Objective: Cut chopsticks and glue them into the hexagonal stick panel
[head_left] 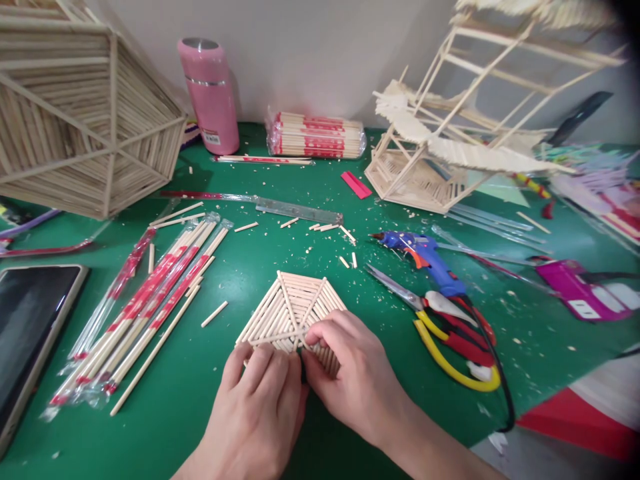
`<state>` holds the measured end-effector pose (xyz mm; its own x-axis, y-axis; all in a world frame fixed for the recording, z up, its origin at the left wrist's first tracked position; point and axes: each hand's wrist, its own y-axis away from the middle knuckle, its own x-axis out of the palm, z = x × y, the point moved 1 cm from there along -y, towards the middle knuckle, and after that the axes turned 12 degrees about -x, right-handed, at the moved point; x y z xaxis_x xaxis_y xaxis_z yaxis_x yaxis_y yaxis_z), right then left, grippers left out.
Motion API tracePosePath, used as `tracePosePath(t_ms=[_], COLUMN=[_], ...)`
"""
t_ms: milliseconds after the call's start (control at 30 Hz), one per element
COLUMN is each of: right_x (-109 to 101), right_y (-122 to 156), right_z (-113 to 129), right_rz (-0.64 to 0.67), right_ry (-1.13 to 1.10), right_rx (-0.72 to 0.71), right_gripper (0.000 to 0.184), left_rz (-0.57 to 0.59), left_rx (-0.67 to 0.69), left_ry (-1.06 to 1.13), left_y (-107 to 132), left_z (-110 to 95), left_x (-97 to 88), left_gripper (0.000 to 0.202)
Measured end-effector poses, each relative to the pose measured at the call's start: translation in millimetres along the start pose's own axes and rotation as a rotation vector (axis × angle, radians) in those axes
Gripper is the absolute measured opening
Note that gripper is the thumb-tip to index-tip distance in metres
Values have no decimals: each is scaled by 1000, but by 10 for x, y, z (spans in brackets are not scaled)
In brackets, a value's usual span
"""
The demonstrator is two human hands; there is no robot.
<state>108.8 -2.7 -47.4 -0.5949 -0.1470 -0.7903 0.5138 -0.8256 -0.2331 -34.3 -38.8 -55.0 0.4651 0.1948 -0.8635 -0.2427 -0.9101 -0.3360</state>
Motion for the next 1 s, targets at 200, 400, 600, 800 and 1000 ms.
tracePosePath(t_ms=[200, 400, 600, 800, 1000], right_x=[6, 9, 9, 8, 13], right_y=[3, -6, -1, 3, 1], right_z=[-9, -15, -11, -7, -6], right_rz=[-14, -14, -15, -12, 1], right_ry=[8, 17, 13, 14, 0], right_rx=[-8, -13, -12, -8, 1], right_gripper=[14, 14, 13, 13, 12], left_rz=[-9, -6, -16, -12, -2], left_rx=[7, 13, 6, 4, 22], left_ry=[-14, -23, -17, -34, -33], left_y=[5, 6, 3, 7, 4], left_z=[0, 8, -3, 11, 7], left_x=[14, 22, 24, 13, 0], left_gripper=[19, 20, 19, 19, 19])
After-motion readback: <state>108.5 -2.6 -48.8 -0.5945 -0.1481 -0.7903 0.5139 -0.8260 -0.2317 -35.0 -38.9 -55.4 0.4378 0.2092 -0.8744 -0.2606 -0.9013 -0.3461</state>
